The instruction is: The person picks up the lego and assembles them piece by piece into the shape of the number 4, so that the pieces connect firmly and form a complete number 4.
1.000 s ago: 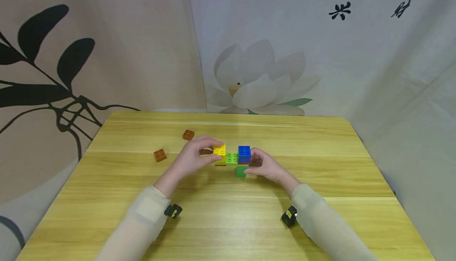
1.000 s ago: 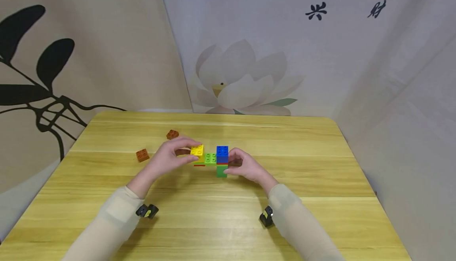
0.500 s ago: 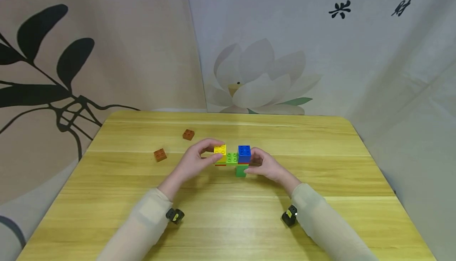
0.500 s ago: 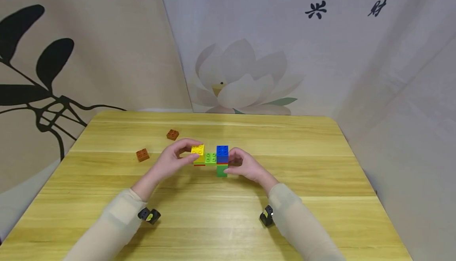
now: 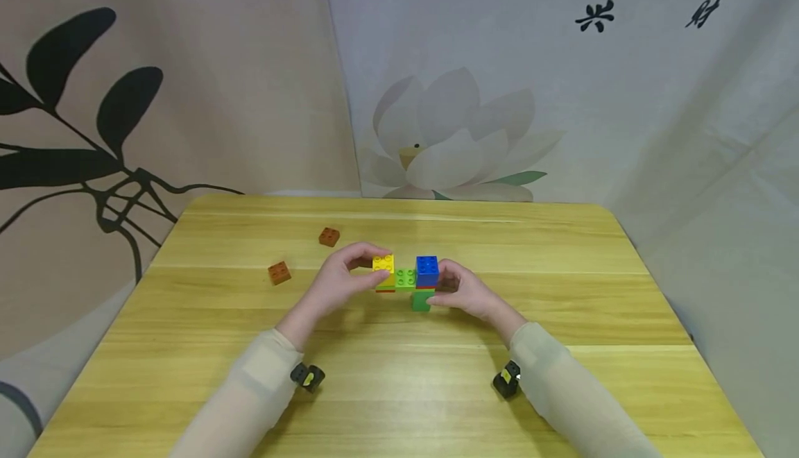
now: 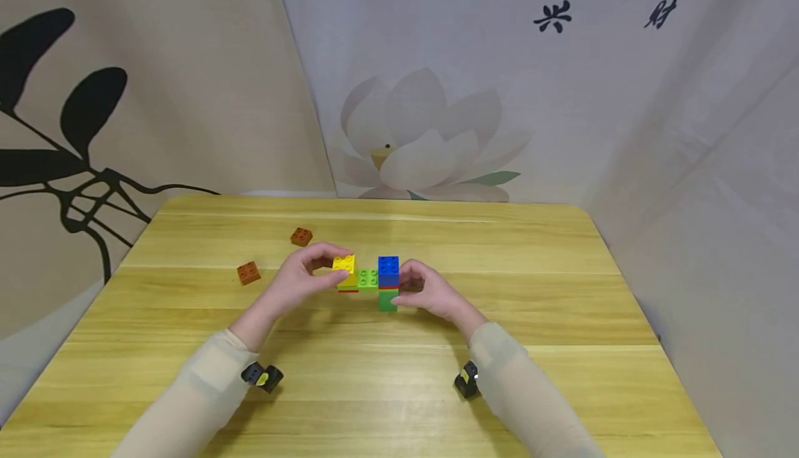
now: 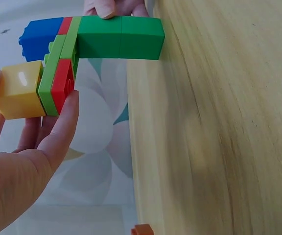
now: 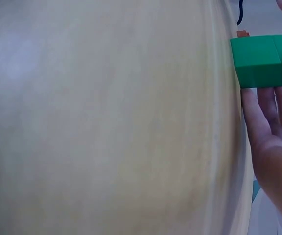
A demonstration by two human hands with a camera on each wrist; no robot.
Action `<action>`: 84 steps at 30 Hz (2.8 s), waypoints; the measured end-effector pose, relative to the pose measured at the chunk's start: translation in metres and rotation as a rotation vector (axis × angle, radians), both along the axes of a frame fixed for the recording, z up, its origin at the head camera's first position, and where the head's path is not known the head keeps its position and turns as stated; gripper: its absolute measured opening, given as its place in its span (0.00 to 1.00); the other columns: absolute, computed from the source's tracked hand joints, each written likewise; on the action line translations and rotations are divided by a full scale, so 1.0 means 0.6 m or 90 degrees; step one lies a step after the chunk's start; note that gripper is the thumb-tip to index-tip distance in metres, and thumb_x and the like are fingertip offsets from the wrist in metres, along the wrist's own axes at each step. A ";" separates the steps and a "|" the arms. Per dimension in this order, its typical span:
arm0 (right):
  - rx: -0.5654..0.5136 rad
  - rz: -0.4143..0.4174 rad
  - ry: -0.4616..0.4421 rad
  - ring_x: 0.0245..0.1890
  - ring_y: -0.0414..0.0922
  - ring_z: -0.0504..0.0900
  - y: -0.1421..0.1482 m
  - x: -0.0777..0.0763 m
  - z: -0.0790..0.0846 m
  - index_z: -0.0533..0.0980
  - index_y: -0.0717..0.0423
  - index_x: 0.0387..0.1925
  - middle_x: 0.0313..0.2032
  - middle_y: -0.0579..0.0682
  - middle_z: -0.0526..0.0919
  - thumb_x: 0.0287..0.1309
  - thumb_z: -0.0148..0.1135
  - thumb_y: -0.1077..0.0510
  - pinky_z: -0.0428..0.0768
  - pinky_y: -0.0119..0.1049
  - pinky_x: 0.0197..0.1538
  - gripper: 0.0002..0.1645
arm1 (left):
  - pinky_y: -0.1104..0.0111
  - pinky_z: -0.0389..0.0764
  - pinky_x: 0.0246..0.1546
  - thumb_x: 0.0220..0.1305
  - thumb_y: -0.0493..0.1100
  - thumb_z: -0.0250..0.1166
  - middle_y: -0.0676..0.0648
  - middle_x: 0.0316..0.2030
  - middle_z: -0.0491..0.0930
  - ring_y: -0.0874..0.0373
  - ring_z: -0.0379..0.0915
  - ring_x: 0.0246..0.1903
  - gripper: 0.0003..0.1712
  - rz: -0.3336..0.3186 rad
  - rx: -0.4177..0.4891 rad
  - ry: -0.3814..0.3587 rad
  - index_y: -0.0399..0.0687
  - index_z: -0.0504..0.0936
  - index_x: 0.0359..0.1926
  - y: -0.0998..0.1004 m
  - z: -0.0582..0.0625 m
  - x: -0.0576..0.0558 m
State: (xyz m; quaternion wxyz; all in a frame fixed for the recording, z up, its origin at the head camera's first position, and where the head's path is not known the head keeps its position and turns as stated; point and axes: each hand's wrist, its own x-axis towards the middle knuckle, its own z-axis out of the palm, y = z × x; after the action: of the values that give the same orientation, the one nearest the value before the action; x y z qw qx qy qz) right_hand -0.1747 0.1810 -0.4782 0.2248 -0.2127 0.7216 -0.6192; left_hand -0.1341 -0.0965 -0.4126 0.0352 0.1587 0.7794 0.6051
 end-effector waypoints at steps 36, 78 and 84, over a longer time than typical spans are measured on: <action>-0.012 0.013 0.018 0.50 0.50 0.78 0.000 -0.001 -0.007 0.71 0.64 0.48 0.47 0.53 0.80 0.53 0.71 0.71 0.78 0.44 0.58 0.22 | 0.63 0.80 0.47 0.63 0.41 0.71 0.45 0.51 0.79 0.48 0.75 0.50 0.18 -0.013 0.000 -0.027 0.44 0.83 0.54 -0.002 -0.005 0.002; 0.001 0.002 0.023 0.51 0.49 0.78 0.001 0.000 -0.008 0.73 0.59 0.49 0.48 0.52 0.81 0.54 0.72 0.67 0.77 0.41 0.57 0.22 | 0.63 0.81 0.45 0.60 0.39 0.72 0.44 0.53 0.80 0.48 0.74 0.52 0.20 -0.002 0.011 -0.079 0.42 0.84 0.54 0.006 0.010 -0.006; -0.001 0.000 0.026 0.51 0.49 0.79 0.001 0.000 -0.004 0.73 0.61 0.49 0.48 0.53 0.82 0.54 0.72 0.67 0.76 0.44 0.59 0.22 | 0.65 0.81 0.41 0.60 0.42 0.73 0.44 0.49 0.81 0.49 0.74 0.49 0.20 -0.013 0.002 -0.071 0.43 0.84 0.53 0.008 0.016 -0.011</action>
State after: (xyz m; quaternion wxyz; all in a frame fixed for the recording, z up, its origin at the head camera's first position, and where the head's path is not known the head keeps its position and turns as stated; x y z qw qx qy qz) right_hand -0.1748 0.1818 -0.4807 0.2097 -0.2253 0.7256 -0.6154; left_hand -0.1407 -0.0917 -0.4032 0.0845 0.1326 0.7735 0.6139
